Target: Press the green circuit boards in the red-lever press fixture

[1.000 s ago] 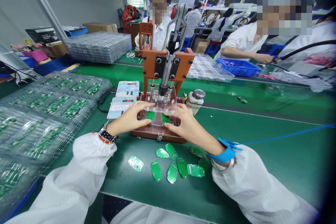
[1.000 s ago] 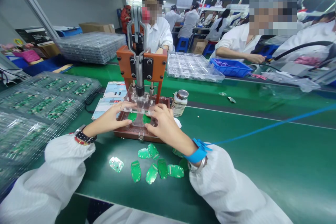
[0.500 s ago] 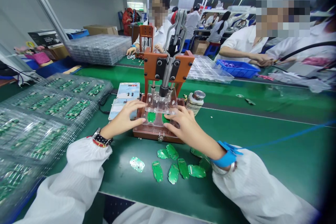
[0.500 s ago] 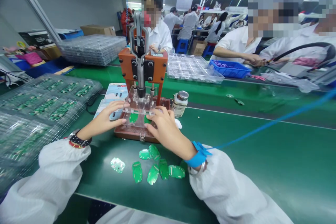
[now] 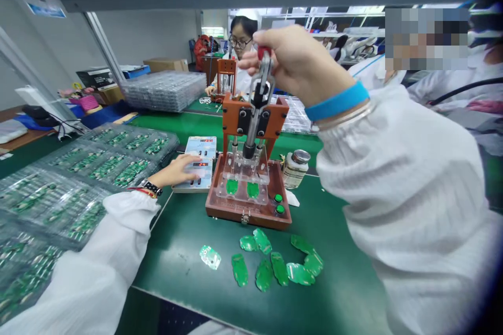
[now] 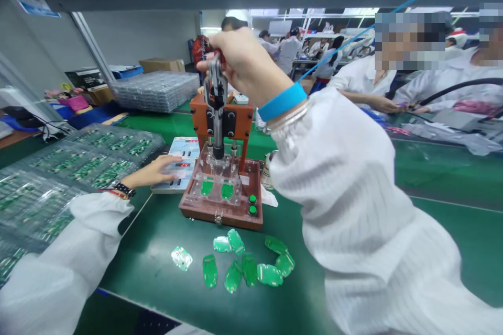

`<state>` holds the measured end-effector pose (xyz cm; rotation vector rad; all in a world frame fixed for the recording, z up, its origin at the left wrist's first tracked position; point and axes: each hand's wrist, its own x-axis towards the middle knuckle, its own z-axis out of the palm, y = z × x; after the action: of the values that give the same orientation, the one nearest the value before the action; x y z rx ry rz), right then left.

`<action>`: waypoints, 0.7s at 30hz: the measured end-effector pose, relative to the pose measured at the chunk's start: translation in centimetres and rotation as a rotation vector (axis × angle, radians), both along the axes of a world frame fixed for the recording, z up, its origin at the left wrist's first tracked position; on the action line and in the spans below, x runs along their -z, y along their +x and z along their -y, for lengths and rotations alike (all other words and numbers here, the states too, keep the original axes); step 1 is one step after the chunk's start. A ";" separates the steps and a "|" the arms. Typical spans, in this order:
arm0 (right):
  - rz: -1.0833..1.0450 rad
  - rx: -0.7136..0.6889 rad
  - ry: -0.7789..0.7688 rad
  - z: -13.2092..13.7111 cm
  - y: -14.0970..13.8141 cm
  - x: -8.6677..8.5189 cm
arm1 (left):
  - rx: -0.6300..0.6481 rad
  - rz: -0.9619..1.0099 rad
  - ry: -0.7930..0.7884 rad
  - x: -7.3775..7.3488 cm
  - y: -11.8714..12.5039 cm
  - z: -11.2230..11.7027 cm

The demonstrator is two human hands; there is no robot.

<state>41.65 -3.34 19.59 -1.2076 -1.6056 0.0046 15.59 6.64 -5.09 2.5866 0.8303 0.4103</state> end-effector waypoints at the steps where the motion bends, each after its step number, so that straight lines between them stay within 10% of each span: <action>1: -0.037 -0.032 0.007 1.0 -1.1 -0.2 | 0.006 -0.013 -0.009 0.2 0.1 -0.3; 7: 0.207 -0.108 0.436 8.7 -4.4 6.0 | 0.036 -0.125 -0.039 -0.4 1.1 -0.6; 12: 0.246 -0.190 0.473 9.3 -4.4 12.5 | 0.082 -0.225 -0.091 -1.0 2.5 -1.4; 21: -0.106 -0.482 0.295 9.2 -4.0 12.6 | 0.042 -0.211 -0.172 -1.1 1.6 -2.0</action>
<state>37.68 -12.54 6.97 -0.5697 -1.6985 0.1328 17.21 8.60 -3.99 2.5096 0.8391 0.0506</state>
